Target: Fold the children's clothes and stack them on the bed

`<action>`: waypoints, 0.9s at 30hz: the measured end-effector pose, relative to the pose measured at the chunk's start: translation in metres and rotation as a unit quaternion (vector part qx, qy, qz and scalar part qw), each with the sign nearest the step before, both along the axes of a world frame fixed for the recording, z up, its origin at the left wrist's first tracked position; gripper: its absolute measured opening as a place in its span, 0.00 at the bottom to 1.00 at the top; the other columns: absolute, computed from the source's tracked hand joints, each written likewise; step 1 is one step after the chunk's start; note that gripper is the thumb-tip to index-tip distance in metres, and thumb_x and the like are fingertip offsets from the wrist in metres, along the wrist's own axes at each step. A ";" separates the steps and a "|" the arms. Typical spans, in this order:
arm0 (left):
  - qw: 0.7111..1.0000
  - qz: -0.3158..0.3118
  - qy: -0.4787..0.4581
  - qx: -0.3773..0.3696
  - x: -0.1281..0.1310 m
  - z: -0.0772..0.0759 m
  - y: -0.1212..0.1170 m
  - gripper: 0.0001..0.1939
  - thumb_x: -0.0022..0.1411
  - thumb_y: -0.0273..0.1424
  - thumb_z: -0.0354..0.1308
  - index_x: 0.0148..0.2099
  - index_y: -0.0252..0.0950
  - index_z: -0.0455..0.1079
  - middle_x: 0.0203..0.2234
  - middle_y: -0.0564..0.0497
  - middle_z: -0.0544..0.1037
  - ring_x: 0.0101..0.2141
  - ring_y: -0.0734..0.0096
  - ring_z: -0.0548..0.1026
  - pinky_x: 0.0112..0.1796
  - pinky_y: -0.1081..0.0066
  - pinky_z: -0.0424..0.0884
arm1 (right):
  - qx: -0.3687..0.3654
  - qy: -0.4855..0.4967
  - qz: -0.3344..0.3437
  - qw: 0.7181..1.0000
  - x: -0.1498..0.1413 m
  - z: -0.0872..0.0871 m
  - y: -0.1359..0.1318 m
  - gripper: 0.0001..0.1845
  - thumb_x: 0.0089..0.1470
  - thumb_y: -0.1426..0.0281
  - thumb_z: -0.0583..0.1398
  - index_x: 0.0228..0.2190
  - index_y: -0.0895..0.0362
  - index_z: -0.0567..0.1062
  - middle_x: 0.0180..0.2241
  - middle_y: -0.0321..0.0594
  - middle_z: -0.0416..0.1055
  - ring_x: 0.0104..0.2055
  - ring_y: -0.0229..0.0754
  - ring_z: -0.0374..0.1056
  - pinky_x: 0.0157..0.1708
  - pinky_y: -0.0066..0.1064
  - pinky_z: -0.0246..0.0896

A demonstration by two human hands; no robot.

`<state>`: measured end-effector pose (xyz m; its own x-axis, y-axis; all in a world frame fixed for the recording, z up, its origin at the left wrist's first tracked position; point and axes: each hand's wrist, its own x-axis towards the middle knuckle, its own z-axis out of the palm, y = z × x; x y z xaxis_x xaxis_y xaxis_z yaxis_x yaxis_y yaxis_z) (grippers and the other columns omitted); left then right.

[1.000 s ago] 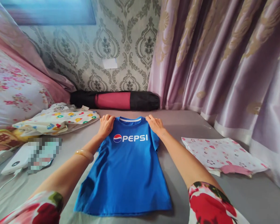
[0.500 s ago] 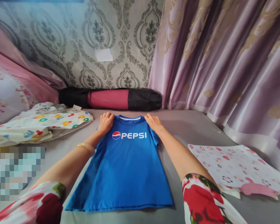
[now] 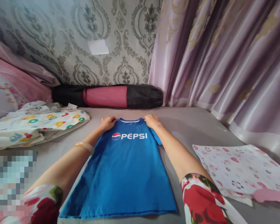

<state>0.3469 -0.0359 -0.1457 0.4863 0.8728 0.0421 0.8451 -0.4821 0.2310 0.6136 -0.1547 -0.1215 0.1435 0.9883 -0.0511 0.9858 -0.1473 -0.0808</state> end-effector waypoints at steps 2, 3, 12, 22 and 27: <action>1.000 0.000 -0.002 -0.008 0.003 0.003 0.003 0.15 0.66 0.36 0.46 0.45 0.40 0.73 0.47 0.46 0.77 0.50 0.56 0.71 0.48 0.58 0.62 | 0.001 0.012 -0.005 1.000 -0.003 0.001 0.006 0.15 0.65 0.66 0.51 0.46 0.54 0.74 0.51 0.45 0.71 0.52 0.46 0.66 0.47 0.32 0.58; 1.000 0.002 -0.003 -0.011 0.004 0.003 0.003 0.15 0.66 0.37 0.47 0.44 0.40 0.73 0.46 0.46 0.78 0.50 0.56 0.71 0.48 0.59 0.62 | 0.002 0.014 -0.006 1.000 -0.004 0.000 0.009 0.14 0.65 0.65 0.52 0.46 0.54 0.74 0.51 0.45 0.71 0.52 0.46 0.67 0.47 0.31 0.58; 0.996 0.017 -0.042 0.073 -0.001 -0.005 -0.010 0.16 0.65 0.40 0.48 0.44 0.36 0.71 0.43 0.41 0.79 0.47 0.54 0.73 0.47 0.59 0.62 | 0.070 0.059 -0.063 0.994 -0.009 -0.018 0.004 0.13 0.64 0.61 0.53 0.44 0.54 0.72 0.49 0.44 0.72 0.50 0.46 0.68 0.44 0.32 0.59; 0.953 0.036 -0.182 -0.241 -0.080 0.035 0.009 0.20 0.43 0.49 0.64 0.25 0.37 0.73 0.19 0.53 0.72 0.27 0.66 0.70 0.29 0.72 0.63 | -0.088 0.326 -0.155 0.928 0.057 0.012 -0.026 0.24 0.53 0.49 0.61 0.22 0.57 0.73 0.21 0.38 0.70 0.24 0.39 0.66 0.25 0.28 0.58; 0.898 -0.008 -0.294 -0.327 -0.104 0.034 0.000 0.21 0.46 0.49 0.64 0.33 0.36 0.72 0.21 0.56 0.69 0.24 0.74 0.64 0.26 0.75 0.59 | -0.114 0.461 -0.151 0.867 0.070 0.018 -0.052 0.20 0.40 0.58 0.70 0.20 0.56 0.68 0.16 0.29 0.62 0.20 0.32 0.57 0.21 0.23 0.52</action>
<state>0.2427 -0.0362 -0.1121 0.5599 0.7979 -0.2231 0.4781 -0.0912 0.8735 0.6839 -0.2071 -0.1033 0.1885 0.8621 -0.4703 0.4312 -0.5030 -0.7491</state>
